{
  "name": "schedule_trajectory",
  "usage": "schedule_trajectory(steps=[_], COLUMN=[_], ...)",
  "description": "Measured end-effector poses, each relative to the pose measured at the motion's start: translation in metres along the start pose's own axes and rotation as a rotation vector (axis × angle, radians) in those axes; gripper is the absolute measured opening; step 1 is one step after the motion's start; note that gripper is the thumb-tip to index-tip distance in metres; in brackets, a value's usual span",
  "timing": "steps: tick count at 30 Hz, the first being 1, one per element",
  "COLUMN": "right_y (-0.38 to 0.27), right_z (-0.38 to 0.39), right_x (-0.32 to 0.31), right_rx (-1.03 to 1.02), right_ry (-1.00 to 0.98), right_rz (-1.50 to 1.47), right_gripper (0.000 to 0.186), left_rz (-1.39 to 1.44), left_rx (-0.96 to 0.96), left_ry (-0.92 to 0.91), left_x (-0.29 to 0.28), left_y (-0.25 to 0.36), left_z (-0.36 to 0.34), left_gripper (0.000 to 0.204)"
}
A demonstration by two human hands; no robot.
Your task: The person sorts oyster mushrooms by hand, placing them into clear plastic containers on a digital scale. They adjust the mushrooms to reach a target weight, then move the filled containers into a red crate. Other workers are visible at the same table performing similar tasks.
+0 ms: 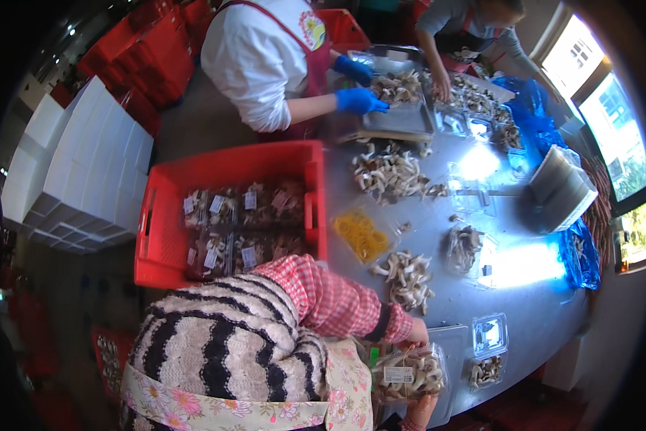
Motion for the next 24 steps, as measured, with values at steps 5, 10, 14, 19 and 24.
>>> schedule_trajectory(steps=[5,10,14,19,24], right_y=[-0.007,-0.066,-0.098,-0.125,-0.095], right_z=[-0.005,-0.043,-0.065,-0.079,-0.072], right_x=[0.027,0.125,0.19,0.204,0.186], right_rx=[0.261,0.429,0.321,0.162,0.287], right_ry=[0.298,-0.073,-0.267,-0.257,-0.241], right_rz=[-0.869,-0.755,-0.197,-0.163,-0.093], right_gripper=[0.037,0.044,0.041,0.043,0.032], left_rz=[-0.143,-0.462,-0.52,-0.144,-0.351], left_rx=[-0.005,0.408,0.73,0.799,0.264], left_ry=[-0.245,-0.072,0.081,0.448,1.167], left_x=[-0.011,-0.079,-0.146,-0.305,-0.49], left_y=[0.048,0.1,0.136,0.122,0.004], left_z=[0.09,0.179,0.258,0.393,0.564], left_gripper=[0.012,0.064,0.081,0.061,0.052])
Point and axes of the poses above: each hand's wrist, its own z-axis away from the middle knuckle, its own x-axis out of the palm, y = z × x, the point moved 9 cm from there along -z, towards the middle knuckle, and after that the axes turned 14 degrees about x, right-handed, at the moved point
